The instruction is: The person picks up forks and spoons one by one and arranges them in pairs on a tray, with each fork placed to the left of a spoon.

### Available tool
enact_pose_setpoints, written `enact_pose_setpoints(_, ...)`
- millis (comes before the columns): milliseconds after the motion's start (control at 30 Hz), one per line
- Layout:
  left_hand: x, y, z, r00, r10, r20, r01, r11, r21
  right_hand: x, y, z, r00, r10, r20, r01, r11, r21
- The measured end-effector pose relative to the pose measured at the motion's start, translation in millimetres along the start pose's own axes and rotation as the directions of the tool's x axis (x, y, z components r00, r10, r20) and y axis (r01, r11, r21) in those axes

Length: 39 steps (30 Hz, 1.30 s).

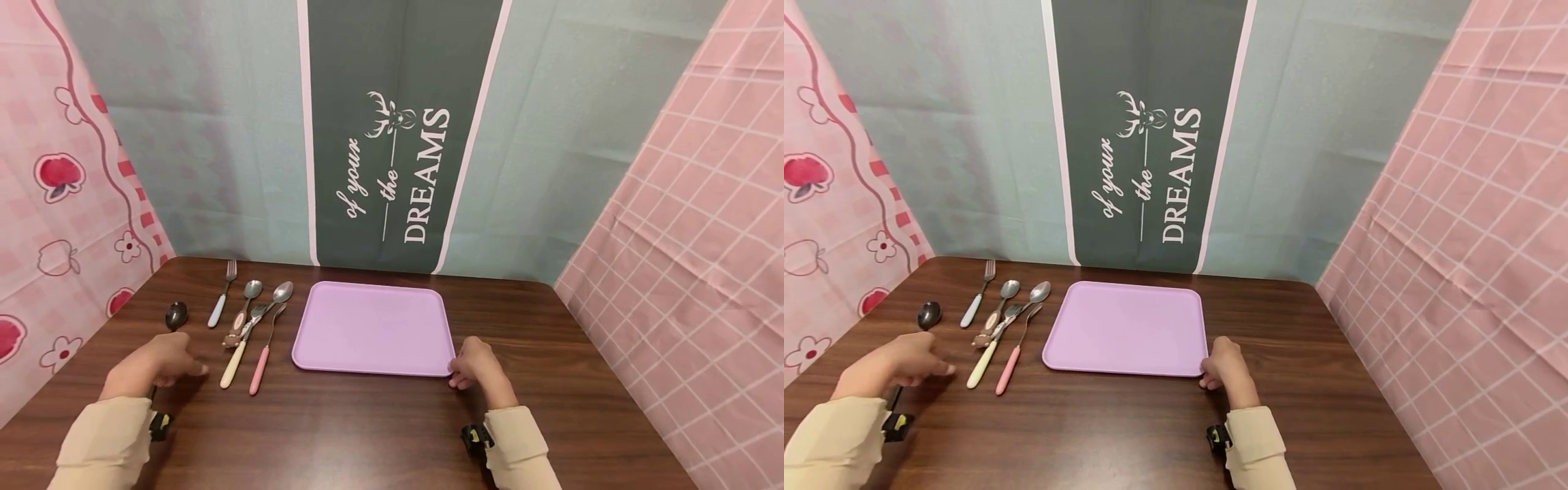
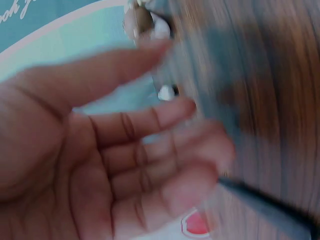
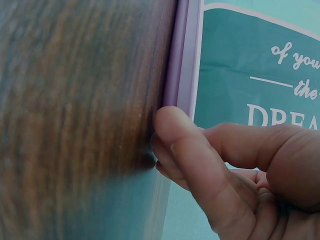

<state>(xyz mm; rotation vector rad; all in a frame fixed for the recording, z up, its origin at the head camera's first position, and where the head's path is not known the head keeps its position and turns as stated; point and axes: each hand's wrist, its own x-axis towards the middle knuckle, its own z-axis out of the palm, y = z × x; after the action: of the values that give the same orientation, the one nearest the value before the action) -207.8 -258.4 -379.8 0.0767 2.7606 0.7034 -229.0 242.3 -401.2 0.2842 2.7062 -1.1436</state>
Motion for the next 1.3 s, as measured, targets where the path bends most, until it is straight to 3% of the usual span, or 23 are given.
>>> enact_pose_setpoints(100, 4.0, 8.0, 4.3, 0.999, 0.029, 0.032, -0.027, 0.997, -0.066, 0, 0, 0, 1.0, -0.005, -0.002, 0.005, 1.0, 0.005)
enact_pose_setpoints(300, 10.8, 17.0, 11.9, 0.998, 0.067, 0.007, -0.067, 0.998, 0.003, 0, -1, 0, 1.0, -0.007, -0.002, 0.007, 1.0, 0.003)
enact_pose_setpoints(733, 18.9, 27.3, 14.7, 0.998, 0.058, 0.013, -0.058, 0.998, 0.005, 3, -4, 0, 1.0, -0.006, 0.004, 0.006, 1.0, 0.001)
enact_pose_setpoints(1067, 23.4, 32.8, 20.3, 0.999, 0.0, 0.054, -0.001, 1.0, 0.012, 2, -5, 1, 1.0, 0.018, 0.008, -0.018, 1.0, -0.001)
enact_pose_setpoints(1300, 22.7, 36.8, 22.2, 0.998, -0.006, 0.059, 0.007, 1.0, -0.02, -1, -1, 0, 1.0, 0.021, 0.004, -0.021, 1.0, -0.008)
